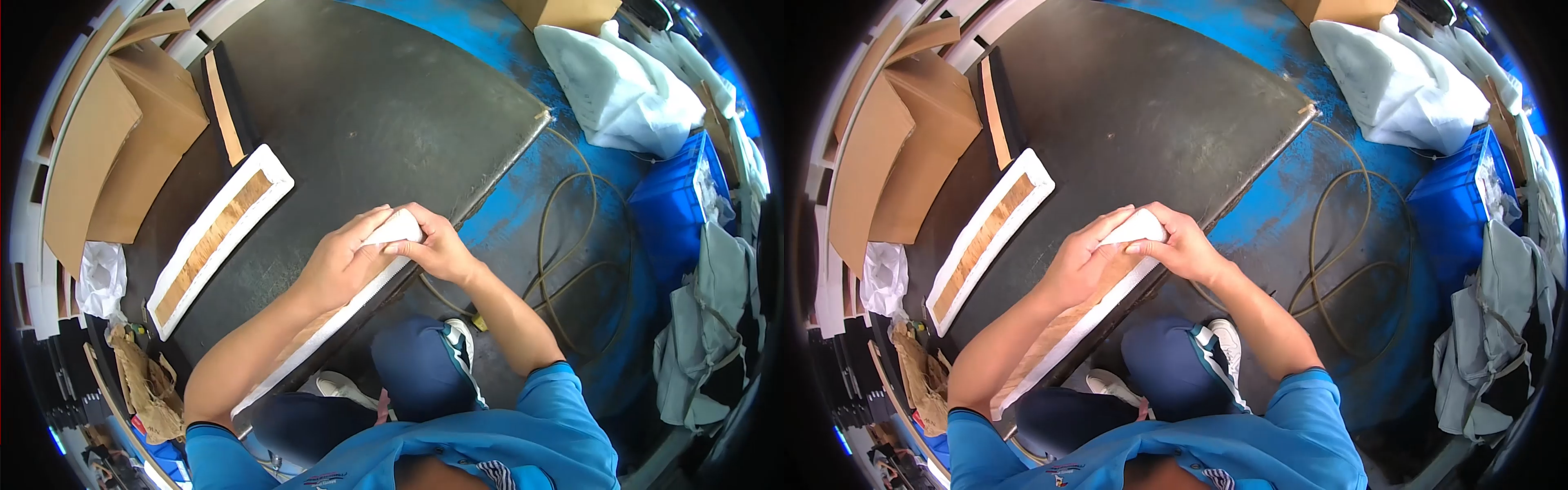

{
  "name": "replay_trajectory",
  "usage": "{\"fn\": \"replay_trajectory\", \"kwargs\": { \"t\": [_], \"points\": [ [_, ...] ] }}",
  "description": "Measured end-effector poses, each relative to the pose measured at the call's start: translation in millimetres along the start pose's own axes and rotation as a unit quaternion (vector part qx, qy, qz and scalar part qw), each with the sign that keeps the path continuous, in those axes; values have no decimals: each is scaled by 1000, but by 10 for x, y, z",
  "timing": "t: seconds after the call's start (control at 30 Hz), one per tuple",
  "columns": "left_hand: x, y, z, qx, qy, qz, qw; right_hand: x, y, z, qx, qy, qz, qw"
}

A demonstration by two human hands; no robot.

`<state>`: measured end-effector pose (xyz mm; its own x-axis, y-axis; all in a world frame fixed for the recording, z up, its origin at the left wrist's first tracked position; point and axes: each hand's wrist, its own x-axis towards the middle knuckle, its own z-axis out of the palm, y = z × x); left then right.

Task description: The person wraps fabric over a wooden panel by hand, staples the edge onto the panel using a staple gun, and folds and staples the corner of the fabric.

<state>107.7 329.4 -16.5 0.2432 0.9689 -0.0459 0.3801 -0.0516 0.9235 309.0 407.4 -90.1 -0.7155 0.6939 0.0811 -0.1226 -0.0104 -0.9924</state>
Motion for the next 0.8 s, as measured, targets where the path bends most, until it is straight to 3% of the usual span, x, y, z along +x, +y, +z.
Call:
{"fn": "replay_trajectory", "kwargs": {
  "t": [0.07, 0.13, 0.27, 0.37, 0.5, 0.63, 0.8],
  "points": [
    [-22, 108, 27, 77, 14, -12, 997, -30, -29, 53, -46, 58, 5, 997],
    [-69, 230, 72, 92, 10, -23, 995, -77, -6, 87, -138, 128, -68, 980],
    [-77, 273, 51, 162, 10, -52, 985, -126, -15, 190, -64, 171, -58, 981],
    [-88, 233, 78, 136, 21, -42, 990, -86, -109, 51, -340, 221, -188, 895],
    [-91, 363, 227, 186, 44, -51, 980, -187, -295, 16, -368, 197, -203, 886],
    [-79, 432, 327, 176, 58, -54, 981, -259, -334, 87, -351, 242, -239, 872],
    [-137, 373, 358, 221, 65, 16, 973, -394, -40, 145, -281, 300, -223, 884]
  ]
}}
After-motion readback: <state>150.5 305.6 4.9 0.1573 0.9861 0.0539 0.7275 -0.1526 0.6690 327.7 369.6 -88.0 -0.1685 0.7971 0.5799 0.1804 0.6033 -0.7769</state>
